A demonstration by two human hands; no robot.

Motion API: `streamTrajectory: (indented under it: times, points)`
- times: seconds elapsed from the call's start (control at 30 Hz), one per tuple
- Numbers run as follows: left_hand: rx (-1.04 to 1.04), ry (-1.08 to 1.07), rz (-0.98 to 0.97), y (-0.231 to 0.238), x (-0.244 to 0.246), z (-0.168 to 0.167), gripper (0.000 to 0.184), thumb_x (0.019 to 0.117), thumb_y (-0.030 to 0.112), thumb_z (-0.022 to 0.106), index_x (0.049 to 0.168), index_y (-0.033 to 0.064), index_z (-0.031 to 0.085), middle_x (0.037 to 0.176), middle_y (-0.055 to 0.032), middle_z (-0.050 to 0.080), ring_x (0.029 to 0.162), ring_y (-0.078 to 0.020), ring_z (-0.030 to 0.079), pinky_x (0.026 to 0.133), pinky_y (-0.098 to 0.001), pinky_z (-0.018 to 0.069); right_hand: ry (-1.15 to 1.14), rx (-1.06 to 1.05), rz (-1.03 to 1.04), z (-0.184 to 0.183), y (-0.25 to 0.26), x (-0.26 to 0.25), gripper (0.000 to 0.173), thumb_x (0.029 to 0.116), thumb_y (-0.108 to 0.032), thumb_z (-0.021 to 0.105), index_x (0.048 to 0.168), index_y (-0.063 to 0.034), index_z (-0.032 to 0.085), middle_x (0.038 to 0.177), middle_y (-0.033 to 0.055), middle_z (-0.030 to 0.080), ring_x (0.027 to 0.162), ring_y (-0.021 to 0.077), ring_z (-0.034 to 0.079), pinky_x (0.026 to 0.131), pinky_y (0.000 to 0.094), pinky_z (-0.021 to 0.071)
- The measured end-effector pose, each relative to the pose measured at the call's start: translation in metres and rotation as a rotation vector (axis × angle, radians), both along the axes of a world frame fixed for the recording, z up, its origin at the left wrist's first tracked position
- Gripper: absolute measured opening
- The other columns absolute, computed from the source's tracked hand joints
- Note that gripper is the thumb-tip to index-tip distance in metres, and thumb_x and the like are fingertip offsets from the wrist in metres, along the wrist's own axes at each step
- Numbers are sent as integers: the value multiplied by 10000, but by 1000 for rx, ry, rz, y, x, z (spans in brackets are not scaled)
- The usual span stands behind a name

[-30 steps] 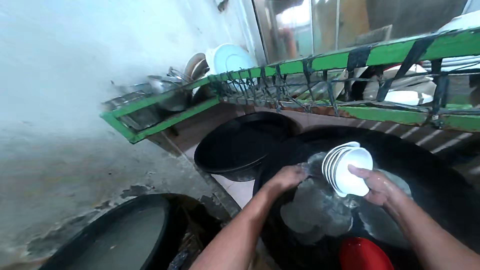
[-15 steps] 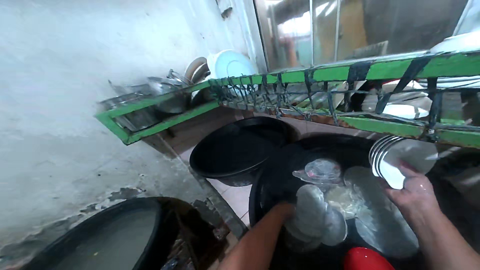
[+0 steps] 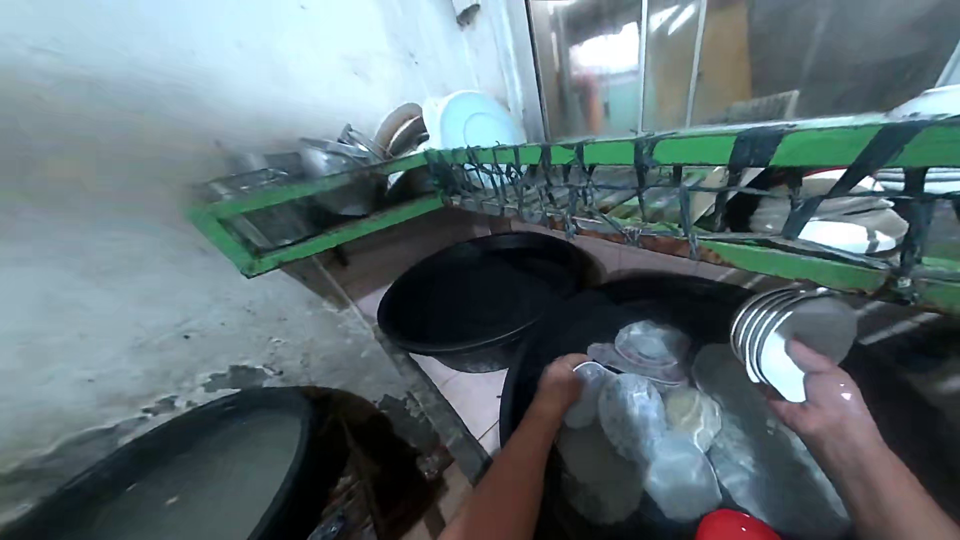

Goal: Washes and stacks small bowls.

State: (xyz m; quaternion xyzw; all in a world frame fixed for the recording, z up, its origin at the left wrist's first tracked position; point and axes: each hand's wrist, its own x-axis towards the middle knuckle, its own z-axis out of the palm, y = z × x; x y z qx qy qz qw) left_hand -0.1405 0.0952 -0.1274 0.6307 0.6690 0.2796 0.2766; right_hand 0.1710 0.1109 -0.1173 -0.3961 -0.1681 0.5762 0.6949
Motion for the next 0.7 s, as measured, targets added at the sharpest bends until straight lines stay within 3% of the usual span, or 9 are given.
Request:
streamTrajectory:
  times: [0.17,0.27,0.4,0.5,0.63,0.7]
  points:
    - [567,36,-32,-1,0,-11,429,916,-120,522,1254,52,721,1350,-147,651,1294,-331,566,1122,-503,418,-63,63,110,2,-8,-7,251,1081,-346,440,1230,-184,561,1015,16,687,886,135,702,710,356,617]
    - [702,-164,85,1,6,-10,364,1001,-42,471,1282,24,691,1401,-162,612,1327,-278,561,1129,-458,431,-28,71,175,4,-12,-12,277,1082,-368,428,1215,-180,583,999,28,707,877,146,718,698,369,627]
    - [543,-316,56,3,36,16,372,1091,146,434,1420,71,589,1522,-133,505,1385,-273,497,1137,-473,412,25,80,292,-1,-15,-22,299,1080,-346,436,1239,-142,587,1021,84,719,887,198,730,712,415,635]
    - [356,-498,65,15,83,51,359,1093,151,449,1406,44,589,1512,-168,500,1391,-291,481,1147,-486,389,25,79,383,-5,-17,-31,309,1085,-335,413,1244,-138,590,1039,95,721,912,209,730,733,423,636]
    - [197,-618,-113,23,135,71,376,1092,206,481,1421,48,568,1507,-171,487,1384,-275,473,1135,-467,398,-7,75,297,1,-20,-32,300,1084,-340,420,1265,-162,582,1051,66,711,932,188,718,752,416,626]
    - [75,-736,-247,26,143,70,484,1104,330,430,1493,46,477,1518,-185,473,1382,-280,473,1130,-490,402,-16,155,251,-2,-15,-21,333,1095,-376,386,1273,-178,586,1060,30,715,954,152,712,786,388,628]
